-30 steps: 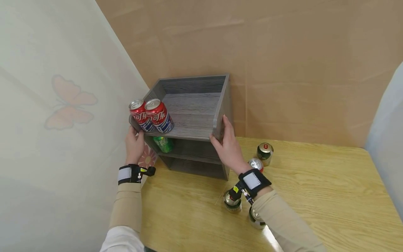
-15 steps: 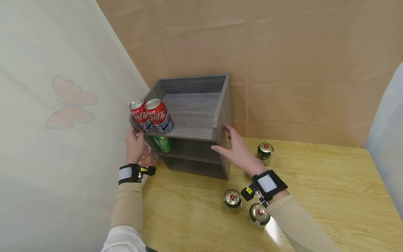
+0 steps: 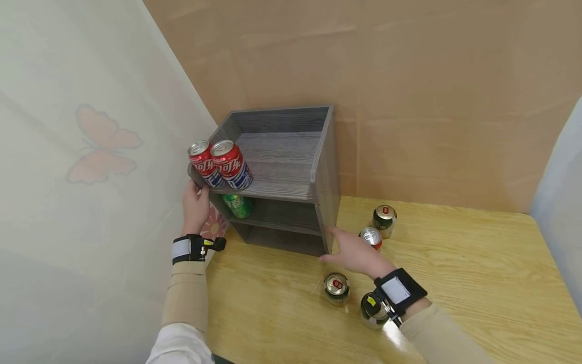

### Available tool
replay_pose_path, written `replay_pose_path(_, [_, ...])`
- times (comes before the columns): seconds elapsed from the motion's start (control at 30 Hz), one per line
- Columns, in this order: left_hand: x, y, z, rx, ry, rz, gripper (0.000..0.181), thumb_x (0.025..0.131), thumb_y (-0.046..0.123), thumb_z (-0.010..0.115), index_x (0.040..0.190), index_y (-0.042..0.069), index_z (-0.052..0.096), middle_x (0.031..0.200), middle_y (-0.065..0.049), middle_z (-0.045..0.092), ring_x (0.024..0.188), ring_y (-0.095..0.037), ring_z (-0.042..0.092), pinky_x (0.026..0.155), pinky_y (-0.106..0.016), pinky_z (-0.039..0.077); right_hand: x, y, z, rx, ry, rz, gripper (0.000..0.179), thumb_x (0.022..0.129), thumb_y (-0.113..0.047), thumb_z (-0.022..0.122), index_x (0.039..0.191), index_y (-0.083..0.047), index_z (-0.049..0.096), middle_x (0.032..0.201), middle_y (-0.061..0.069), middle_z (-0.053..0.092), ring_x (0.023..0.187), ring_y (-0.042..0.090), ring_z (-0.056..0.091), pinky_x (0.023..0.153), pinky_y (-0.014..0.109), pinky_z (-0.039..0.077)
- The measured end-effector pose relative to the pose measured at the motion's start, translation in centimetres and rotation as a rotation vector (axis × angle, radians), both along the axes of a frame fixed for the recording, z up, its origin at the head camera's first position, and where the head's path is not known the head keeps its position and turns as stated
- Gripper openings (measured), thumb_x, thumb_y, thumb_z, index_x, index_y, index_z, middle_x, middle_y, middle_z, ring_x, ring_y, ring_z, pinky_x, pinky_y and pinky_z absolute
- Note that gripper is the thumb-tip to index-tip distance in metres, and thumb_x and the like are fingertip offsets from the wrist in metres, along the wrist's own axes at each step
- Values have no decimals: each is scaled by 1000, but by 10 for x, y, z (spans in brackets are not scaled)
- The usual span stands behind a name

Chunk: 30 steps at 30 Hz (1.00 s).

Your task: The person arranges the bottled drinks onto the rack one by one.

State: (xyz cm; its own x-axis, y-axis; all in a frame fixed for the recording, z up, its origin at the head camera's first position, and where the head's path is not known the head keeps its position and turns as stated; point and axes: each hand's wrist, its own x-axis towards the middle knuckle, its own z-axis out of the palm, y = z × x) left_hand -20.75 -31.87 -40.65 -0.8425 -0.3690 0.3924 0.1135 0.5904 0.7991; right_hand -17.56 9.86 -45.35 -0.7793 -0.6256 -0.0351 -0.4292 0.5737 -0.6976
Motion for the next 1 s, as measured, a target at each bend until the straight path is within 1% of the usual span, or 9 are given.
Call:
replay_pose_path(0.1, [0, 0, 1, -3, -6, 5, 35, 109, 14, 46, 141, 2, 50, 144, -17, 55, 133, -26, 52, 103, -42, 48, 9, 1, -11, 62, -17, 66, 78, 86, -41, 81, 141, 7, 52, 136, 24, 58, 121, 40, 58, 99, 54, 47])
replay_pose_path(0.2, [0, 0, 1, 0, -9, 1, 35, 109, 14, 46, 141, 2, 50, 144, -17, 54, 133, -26, 52, 103, -42, 48, 17, 1, -23, 101, -86, 111, 74, 82, -36, 85, 138, 3, 56, 132, 19, 61, 113, 34, 62, 92, 50, 51])
replay_pose_path(0.3, [0, 0, 1, 3, -7, -8, 35, 109, 14, 46, 141, 2, 50, 144, -17, 55, 132, -26, 52, 102, -42, 48, 22, 1, -33, 118, -153, 126, 74, 77, -31, 89, 136, 1, 57, 130, 18, 62, 108, 31, 63, 87, 48, 52])
replay_pose_path(0.33, [0, 0, 1, 4, -6, -10, 35, 109, 14, 46, 141, 1, 50, 144, -17, 55, 132, -27, 53, 102, -42, 48, 23, 0, -36, 118, -161, 130, 75, 75, -29, 90, 136, 2, 57, 130, 18, 62, 107, 31, 62, 86, 48, 52])
replay_pose_path(0.4, [1, 0, 1, 4, -5, -14, 35, 109, 13, 46, 141, 1, 50, 143, -18, 55, 132, -27, 53, 102, -43, 48, 26, 0, -40, 117, -177, 128, 76, 72, -25, 92, 135, 1, 58, 126, 16, 63, 98, 26, 60, 83, 46, 51])
replay_pose_path(0.57, [1, 0, 2, 4, -7, -12, 34, 109, 13, 46, 141, 1, 50, 143, -17, 55, 132, -27, 53, 102, -43, 48, 29, 0, -50, 130, -148, 134, 80, 63, -21, 94, 132, 0, 60, 117, 11, 66, 84, 19, 53, 75, 41, 50])
replay_pose_path(0.7, [1, 1, 2, 12, -11, -13, 35, 109, 15, 45, 142, 2, 50, 144, -16, 54, 132, -26, 53, 102, -43, 48, 29, 0, -58, 136, -125, 145, 80, 62, -21, 96, 130, 2, 61, 114, 11, 68, 89, 18, 58, 77, 42, 52])
replay_pose_path(0.83, [1, 2, 3, 19, -11, -14, 36, 109, 15, 45, 142, 1, 50, 145, -16, 54, 132, -27, 53, 101, -43, 49, 29, -1, -68, 127, -127, 145, 77, 63, -18, 95, 129, 2, 62, 114, 11, 68, 95, 20, 60, 80, 42, 53])
replay_pose_path(1.0, [1, 2, 3, 15, -8, -8, 35, 109, 14, 45, 141, 0, 50, 145, -17, 54, 131, -27, 53, 101, -43, 49, 29, 0, -79, 115, -87, 152, 75, 62, -13, 96, 127, 0, 62, 108, 8, 68, 91, 19, 61, 75, 38, 54])
